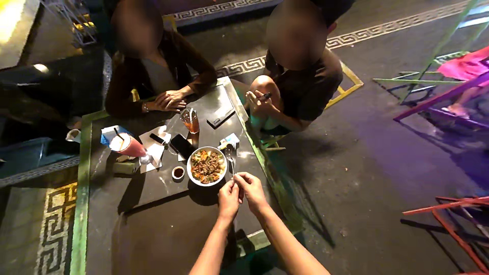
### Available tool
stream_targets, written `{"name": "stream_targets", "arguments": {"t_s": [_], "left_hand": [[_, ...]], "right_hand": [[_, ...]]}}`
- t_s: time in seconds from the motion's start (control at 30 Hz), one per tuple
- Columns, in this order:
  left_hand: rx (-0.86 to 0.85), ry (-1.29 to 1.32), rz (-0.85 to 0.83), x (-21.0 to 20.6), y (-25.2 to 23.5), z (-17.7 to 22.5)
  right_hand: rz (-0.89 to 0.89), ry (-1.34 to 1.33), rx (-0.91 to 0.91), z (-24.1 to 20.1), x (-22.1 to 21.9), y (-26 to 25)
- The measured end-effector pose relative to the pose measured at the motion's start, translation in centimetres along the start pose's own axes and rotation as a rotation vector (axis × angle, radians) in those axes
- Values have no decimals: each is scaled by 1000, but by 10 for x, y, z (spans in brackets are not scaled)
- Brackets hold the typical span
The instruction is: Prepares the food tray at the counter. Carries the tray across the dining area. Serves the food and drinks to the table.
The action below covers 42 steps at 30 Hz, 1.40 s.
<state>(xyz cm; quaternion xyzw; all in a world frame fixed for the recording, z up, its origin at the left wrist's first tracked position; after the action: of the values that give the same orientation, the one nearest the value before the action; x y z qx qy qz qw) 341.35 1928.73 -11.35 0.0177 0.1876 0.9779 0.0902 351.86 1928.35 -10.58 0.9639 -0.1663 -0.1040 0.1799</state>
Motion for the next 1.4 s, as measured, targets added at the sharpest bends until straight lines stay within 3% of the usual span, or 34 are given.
{"name": "stream_targets", "arguments": {"t_s": [0.23,0.43,0.83,1.23,1.4], "left_hand": [[-29,26,57,-41,-35,12],[-11,13,109,-50,-46,13],[-4,-100,113,-51,-63,24],[-61,-34,160,-41,-59,24],[-80,-24,94,-21,-28,27]], "right_hand": [[60,-26,-6,-16,30,-41],[105,-22,-46,-14,35,-54],[122,51,-10,-20,35,-69],[65,51,-21,-27,21,-65],[42,39,25,-23,21,-61]]}}
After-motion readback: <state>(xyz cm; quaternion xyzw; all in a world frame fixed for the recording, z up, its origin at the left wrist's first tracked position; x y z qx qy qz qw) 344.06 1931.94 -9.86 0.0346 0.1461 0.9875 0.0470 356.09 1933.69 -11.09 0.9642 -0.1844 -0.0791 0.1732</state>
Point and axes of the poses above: each hand's wrist, its own y-axis away from the middle knuckle, its own x-axis out of the back of the hand, z = x × y, the point moved 6 cm from there along -y, towards the middle knuckle, and after that the axes turned 1 degree about z, right-handed, at the moved point
